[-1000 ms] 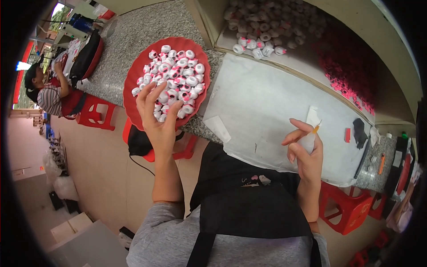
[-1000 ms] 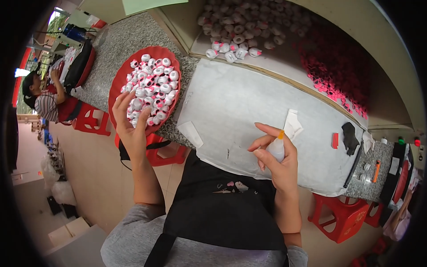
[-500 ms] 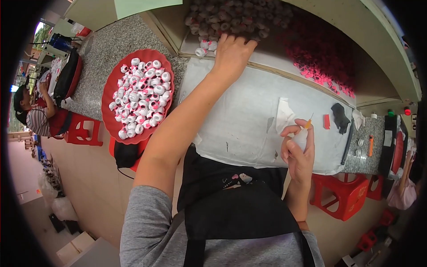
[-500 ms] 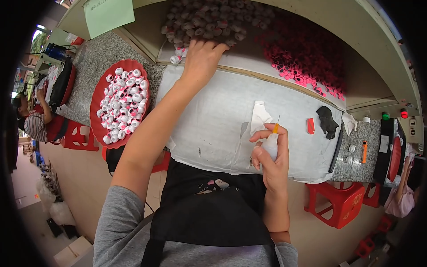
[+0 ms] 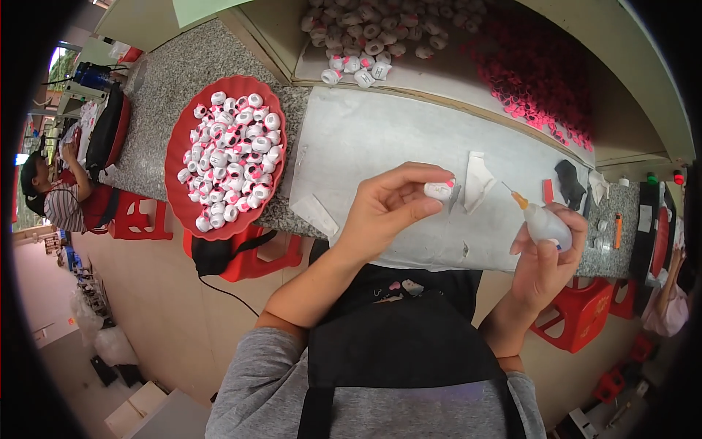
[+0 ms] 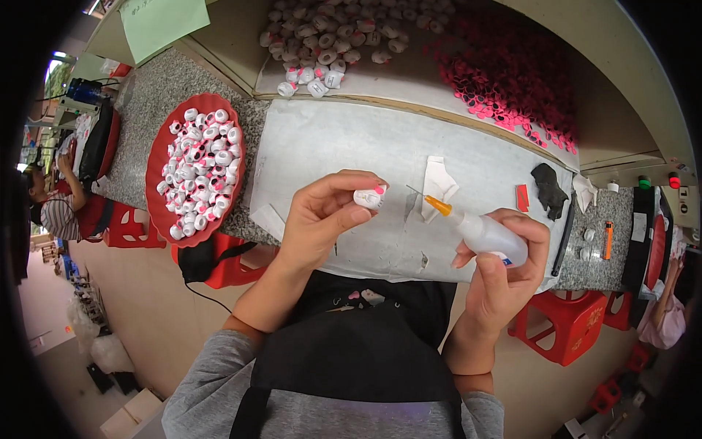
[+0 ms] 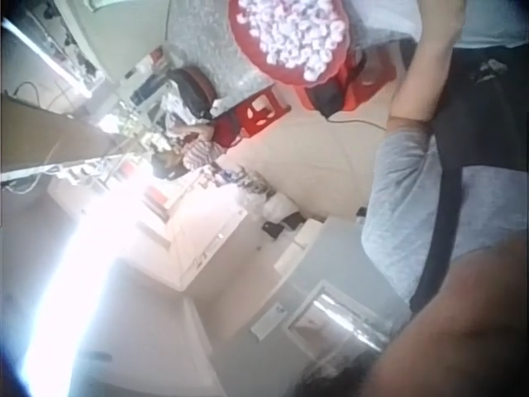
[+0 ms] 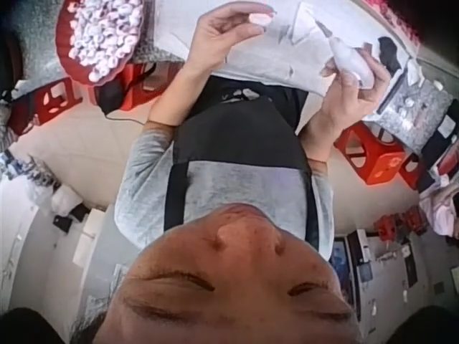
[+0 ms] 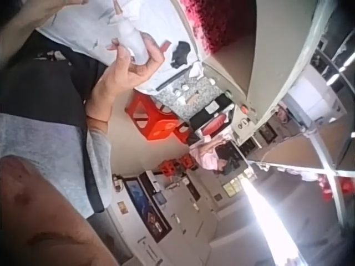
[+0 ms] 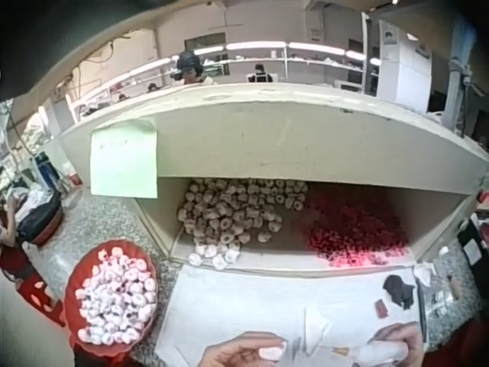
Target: Using a precision squeeze bottle to apply pink paint or liquid to small plastic toy components at a factory workbench.
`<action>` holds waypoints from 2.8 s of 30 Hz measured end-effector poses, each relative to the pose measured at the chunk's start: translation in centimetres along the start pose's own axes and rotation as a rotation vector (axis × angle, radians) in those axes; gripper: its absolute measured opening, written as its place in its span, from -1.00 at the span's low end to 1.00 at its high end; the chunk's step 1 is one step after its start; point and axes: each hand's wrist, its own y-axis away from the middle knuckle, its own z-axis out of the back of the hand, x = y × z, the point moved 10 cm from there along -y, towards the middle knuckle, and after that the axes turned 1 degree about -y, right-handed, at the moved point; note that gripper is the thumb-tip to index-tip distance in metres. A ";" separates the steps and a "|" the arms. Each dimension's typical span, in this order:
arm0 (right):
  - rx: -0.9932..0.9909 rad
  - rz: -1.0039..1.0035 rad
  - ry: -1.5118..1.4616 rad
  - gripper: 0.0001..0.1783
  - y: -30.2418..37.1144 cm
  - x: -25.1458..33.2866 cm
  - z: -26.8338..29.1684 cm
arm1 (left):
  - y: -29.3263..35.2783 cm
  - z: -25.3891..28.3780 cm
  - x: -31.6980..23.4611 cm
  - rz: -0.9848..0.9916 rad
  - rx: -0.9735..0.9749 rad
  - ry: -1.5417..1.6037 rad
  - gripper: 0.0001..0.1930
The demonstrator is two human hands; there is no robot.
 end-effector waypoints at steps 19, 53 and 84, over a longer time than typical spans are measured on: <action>0.214 0.505 0.416 -0.55 3.8 3.4 -5.1 | 1.6 0.2 0.2 -0.017 -0.068 0.124 -0.63; 0.167 0.589 0.369 -0.59 4.4 3.6 -4.7 | 1.8 -0.1 0.7 -0.009 -0.017 0.136 -0.62; 0.223 0.442 0.456 -0.57 3.4 2.6 -5.2 | 1.6 -0.5 -2.3 -0.321 0.005 -0.401 -0.68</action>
